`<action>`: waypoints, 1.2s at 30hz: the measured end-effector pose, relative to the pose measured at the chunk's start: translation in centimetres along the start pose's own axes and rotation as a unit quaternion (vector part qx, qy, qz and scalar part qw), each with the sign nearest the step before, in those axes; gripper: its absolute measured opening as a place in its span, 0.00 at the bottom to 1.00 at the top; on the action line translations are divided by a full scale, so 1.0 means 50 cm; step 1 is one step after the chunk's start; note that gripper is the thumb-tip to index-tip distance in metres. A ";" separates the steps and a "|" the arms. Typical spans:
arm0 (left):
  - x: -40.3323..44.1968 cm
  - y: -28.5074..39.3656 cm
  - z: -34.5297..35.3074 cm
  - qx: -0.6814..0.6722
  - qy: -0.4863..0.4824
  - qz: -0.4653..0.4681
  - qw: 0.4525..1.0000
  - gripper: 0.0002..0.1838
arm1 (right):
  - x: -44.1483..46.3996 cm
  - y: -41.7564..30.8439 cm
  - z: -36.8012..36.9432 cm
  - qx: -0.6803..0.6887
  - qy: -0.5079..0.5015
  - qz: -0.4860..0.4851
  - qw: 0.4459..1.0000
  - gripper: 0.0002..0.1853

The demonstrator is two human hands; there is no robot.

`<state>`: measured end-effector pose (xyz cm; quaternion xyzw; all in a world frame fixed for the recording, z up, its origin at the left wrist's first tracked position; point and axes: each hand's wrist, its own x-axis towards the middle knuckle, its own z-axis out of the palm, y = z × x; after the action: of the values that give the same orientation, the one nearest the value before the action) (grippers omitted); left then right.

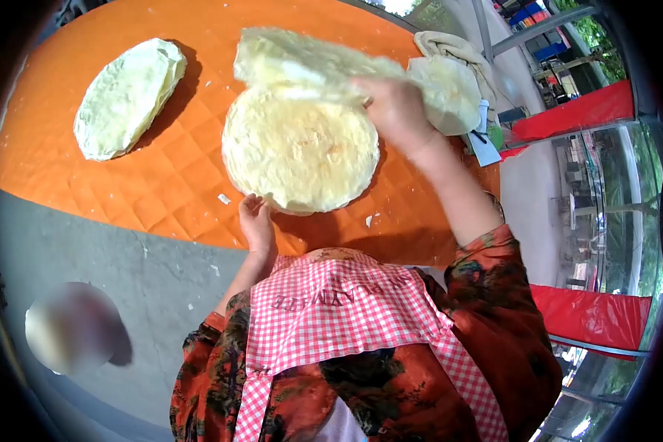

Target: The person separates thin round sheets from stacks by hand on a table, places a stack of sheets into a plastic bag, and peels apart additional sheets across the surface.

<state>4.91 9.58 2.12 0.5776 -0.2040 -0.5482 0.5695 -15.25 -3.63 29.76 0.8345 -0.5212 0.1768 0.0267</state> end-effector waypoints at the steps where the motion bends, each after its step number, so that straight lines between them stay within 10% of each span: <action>1: -0.004 0.011 0.003 -0.010 -0.007 -0.008 1.000 0.18 | -0.040 0.011 0.070 0.028 0.041 -0.025 0.998 0.18; 6: -0.007 0.004 0.000 -0.027 -0.037 -0.077 0.996 0.20 | -0.228 0.020 0.416 0.072 -0.181 0.072 0.978 0.12; 7: -0.008 0.007 0.001 -0.027 -0.046 -0.101 0.993 0.20 | -0.248 0.006 0.426 0.041 0.020 -0.034 0.998 0.12; 17: -0.021 0.069 0.038 -0.007 -0.041 -0.059 0.997 0.19 | -0.216 0.040 0.407 0.172 -0.139 0.147 0.964 0.12; 22: 0.021 0.040 0.036 -0.028 -0.138 -0.186 0.972 0.12 | -0.187 0.057 0.382 0.119 -0.174 0.173 0.962 0.12; 27: 0.026 0.043 0.057 -0.103 -0.150 -0.207 0.961 0.09 | -0.287 -0.011 0.428 0.112 -0.122 0.012 0.986 0.27; 36: -0.006 0.086 0.062 -0.208 -0.209 -0.245 0.924 0.23 | -0.292 -0.052 0.385 0.076 -0.199 0.033 0.976 0.48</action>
<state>3.80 7.35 6.79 0.3502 -0.0523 -0.8090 0.4692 -13.55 5.71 7.37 0.8352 -0.5280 0.0466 -0.1469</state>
